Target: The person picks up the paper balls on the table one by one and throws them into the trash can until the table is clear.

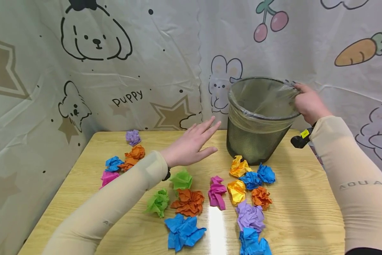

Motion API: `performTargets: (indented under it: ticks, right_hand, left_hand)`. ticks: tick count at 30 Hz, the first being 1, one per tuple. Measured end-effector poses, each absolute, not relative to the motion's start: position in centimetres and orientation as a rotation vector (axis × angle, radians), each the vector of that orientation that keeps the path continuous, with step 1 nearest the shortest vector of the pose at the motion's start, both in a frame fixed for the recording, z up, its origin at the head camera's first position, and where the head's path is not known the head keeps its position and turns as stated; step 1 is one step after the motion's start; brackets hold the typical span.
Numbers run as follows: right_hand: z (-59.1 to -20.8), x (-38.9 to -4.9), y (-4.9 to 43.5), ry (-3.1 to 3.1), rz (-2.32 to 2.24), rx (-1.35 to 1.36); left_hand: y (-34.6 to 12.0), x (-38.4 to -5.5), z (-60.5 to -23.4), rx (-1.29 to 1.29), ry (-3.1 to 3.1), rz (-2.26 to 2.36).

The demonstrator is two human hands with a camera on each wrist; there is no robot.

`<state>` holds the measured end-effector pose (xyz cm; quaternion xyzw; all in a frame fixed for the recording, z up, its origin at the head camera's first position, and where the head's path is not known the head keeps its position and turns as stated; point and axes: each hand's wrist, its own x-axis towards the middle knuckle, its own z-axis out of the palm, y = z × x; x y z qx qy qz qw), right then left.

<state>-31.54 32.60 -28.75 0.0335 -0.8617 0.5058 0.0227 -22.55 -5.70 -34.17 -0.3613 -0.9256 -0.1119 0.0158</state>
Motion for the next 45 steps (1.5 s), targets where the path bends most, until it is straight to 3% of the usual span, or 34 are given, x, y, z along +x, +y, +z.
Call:
performTargets:
  ticks: [45]
  right_hand:
    - [-28.6, -30.7, 17.7, -2.499, 1.869, -0.018]
  left_hand:
    - [-8.5, -24.5, -33.4, -0.671, -2.594, -1.010]
